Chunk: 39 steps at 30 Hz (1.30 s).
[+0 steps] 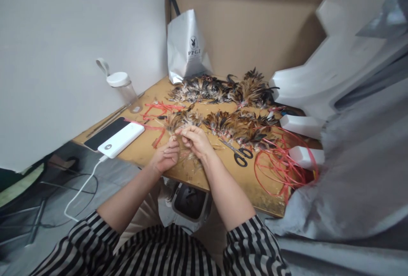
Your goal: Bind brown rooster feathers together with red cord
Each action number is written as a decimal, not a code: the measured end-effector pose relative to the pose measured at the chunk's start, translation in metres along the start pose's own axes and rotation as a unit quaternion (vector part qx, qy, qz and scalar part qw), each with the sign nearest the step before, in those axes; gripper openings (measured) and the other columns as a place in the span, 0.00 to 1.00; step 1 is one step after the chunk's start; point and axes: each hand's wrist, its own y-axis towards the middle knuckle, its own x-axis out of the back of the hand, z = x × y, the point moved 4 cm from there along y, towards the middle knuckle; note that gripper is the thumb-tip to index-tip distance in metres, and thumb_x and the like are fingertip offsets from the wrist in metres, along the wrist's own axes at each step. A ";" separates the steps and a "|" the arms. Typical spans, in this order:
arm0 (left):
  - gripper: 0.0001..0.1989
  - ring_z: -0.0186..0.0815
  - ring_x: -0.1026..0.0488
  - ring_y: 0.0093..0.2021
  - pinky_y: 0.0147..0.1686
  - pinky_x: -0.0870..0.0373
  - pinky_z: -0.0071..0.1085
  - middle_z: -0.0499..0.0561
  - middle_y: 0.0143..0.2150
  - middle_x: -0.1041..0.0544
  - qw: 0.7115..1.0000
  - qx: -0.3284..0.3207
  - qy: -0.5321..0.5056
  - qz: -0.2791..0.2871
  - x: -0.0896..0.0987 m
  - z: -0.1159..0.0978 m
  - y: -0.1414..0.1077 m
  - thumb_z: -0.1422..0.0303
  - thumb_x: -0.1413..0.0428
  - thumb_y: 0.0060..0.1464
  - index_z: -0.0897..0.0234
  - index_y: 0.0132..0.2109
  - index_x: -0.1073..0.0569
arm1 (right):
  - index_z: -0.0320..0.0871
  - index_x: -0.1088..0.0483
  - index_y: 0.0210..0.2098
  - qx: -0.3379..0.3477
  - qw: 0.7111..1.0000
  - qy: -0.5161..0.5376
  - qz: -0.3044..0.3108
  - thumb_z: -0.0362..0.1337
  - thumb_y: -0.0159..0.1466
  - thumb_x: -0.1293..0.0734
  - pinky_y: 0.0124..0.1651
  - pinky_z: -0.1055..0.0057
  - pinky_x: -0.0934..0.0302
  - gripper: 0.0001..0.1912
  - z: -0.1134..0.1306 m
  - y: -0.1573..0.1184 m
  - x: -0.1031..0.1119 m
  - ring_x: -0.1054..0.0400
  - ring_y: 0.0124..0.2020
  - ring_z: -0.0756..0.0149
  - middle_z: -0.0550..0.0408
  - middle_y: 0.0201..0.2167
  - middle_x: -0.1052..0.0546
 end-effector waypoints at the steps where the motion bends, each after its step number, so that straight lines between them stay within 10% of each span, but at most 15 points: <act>1: 0.07 0.16 0.47 0.14 0.10 0.52 0.07 0.43 0.22 0.41 1.000 0.000 -0.015 -0.003 -0.002 0.002 0.000 0.74 0.54 0.57 0.66 0.33 0.32 | 0.40 0.32 0.24 -0.002 1.000 0.018 0.004 0.36 0.50 0.32 0.16 0.81 0.56 0.06 -0.001 0.001 0.000 0.49 0.16 0.79 0.61 0.16 0.34; 15: 0.07 0.16 0.46 0.14 0.10 0.51 0.08 0.43 0.22 0.41 0.998 0.064 -0.010 0.010 -0.004 0.010 0.000 0.76 0.54 0.57 0.70 0.33 0.32 | 0.37 0.32 0.28 -0.120 0.985 0.117 0.033 0.30 0.49 0.29 0.22 0.85 0.36 0.07 -0.014 0.005 0.009 0.35 0.18 0.79 0.58 0.20 0.27; 33: 0.08 0.15 0.48 0.14 0.11 0.56 0.11 0.42 0.21 0.39 0.984 0.090 0.149 0.049 0.000 0.005 -0.008 0.72 0.41 0.45 0.70 0.35 0.29 | 0.34 0.32 0.20 -0.126 0.989 -0.029 0.077 0.38 0.48 0.29 0.15 0.84 0.49 0.12 -0.011 0.001 0.008 0.45 0.13 0.82 0.60 0.14 0.32; 39: 0.16 0.22 0.39 0.16 0.13 0.48 0.18 0.49 0.24 0.27 0.892 -0.023 0.450 -0.034 0.010 -0.023 -0.012 0.63 0.40 0.43 0.70 0.38 0.26 | 0.37 0.35 0.19 -0.110 0.991 -0.075 -0.005 0.40 0.45 0.28 0.16 0.81 0.51 0.14 -0.016 0.004 0.012 0.45 0.12 0.80 0.63 0.11 0.36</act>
